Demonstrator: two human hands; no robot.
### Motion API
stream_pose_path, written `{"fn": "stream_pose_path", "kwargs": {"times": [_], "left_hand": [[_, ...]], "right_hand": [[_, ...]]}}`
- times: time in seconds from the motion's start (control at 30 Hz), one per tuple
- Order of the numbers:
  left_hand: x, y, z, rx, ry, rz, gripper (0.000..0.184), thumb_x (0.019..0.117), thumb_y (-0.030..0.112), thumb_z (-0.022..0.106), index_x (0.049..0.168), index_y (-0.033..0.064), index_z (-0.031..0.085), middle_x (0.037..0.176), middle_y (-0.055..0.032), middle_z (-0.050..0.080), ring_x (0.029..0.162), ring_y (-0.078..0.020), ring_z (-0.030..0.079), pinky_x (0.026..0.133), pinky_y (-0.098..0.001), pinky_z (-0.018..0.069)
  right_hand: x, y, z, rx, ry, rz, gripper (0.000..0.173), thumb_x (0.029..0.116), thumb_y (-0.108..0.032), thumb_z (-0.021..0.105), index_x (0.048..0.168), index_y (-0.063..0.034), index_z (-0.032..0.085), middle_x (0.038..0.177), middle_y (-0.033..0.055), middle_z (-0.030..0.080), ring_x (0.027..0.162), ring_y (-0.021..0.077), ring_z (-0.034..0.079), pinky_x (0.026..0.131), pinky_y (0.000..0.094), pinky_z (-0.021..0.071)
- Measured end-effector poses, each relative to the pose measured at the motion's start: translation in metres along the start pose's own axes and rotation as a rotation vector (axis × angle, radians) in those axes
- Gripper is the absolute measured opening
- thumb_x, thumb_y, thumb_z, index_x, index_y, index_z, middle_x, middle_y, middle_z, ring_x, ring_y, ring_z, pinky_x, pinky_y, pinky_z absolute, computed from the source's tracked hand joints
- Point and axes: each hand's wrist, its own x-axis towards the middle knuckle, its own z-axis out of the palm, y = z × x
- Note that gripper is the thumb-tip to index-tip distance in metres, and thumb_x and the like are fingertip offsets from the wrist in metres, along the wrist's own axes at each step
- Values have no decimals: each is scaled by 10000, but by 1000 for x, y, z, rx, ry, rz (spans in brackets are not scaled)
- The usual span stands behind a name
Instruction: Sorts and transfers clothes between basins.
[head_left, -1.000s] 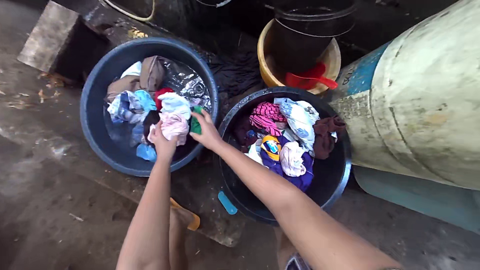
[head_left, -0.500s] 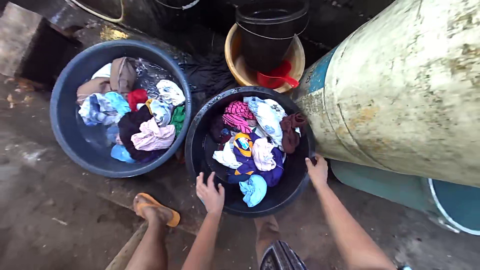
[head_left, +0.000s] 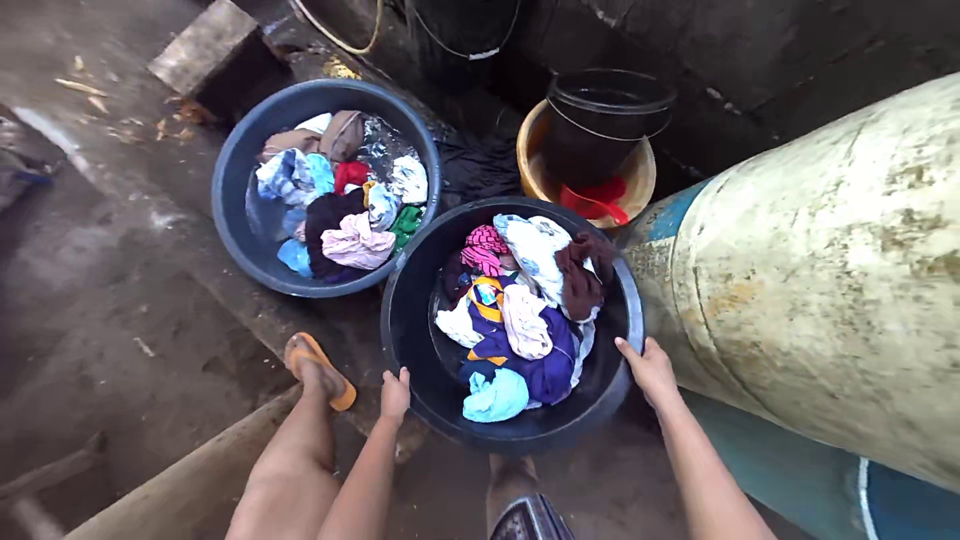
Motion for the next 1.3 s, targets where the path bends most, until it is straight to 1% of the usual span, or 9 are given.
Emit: {"fn": "stream_pose_path", "kwargs": {"times": [0.1,0.43,0.57,0.67,0.73,0.87,0.97,1.17,1.3], "left_hand": [[-11,-6,-14,-32,6,-95,585,1125,372,380,1528,-43,294,1377,-328,558,1243,-422,610,1017,-566,495],[-4,-18,6,56,220,-123,652,1106,315,442,1611,14,159,1465,-285,520,1318,-404,576,1068,-549,481],[-18,-18,23,343,382,452,660,945,49,599,1568,16,385,1614,-358,263,1509,-544,226,1199,-682,204],[-16,-3,49,300,106,650,685,936,149,671,1562,50,412,1627,-325,260,1461,-487,370,1169,-556,380],[-7,4,75,-82,33,455,903,911,260,760,1587,-54,252,1609,-376,220,1457,-518,337,1160,-564,388],[45,31,93,-526,-80,56,1162,936,439,738,1629,58,-113,1649,-345,130,1519,-456,243,1205,-597,289],[85,53,100,-515,-142,138,925,977,373,704,1601,-26,150,1572,-312,357,1453,-379,399,1184,-517,365],[106,64,130,-814,-195,35,779,1025,295,641,1603,54,178,1478,-265,479,1295,-338,551,1044,-496,503],[79,85,130,-812,-212,160,659,1029,152,590,1565,15,233,1398,-257,524,1204,-292,599,986,-442,538]], "right_hand": [[1,-27,10,-37,-33,-29,506,1027,-301,646,1325,93,541,1229,325,624,1182,424,610,1032,603,449],[19,62,71,-81,-259,275,683,1065,-331,575,1568,14,269,1470,331,481,1318,449,546,1056,605,469],[17,55,70,-188,-182,162,721,1021,-331,649,1546,53,336,1509,359,422,1399,476,451,1140,610,383],[20,27,64,-228,24,-174,692,965,-273,714,1489,73,421,1449,360,470,1331,483,508,1109,571,435],[34,13,71,-59,-79,-197,646,991,-259,688,1475,80,427,1430,326,514,1293,413,561,1083,492,475],[82,-7,104,310,-290,58,733,1065,-394,535,1593,17,235,1594,275,362,1463,371,402,1173,541,373],[126,-19,139,409,-291,79,711,1045,-395,579,1557,27,322,1532,250,452,1405,293,476,1165,461,403],[157,-3,169,633,-442,179,322,1114,-225,421,1350,-27,514,1097,88,646,955,124,636,847,324,550],[120,-12,172,615,-350,79,305,1068,-109,518,1321,61,537,1128,138,655,983,127,637,881,312,546]]}}
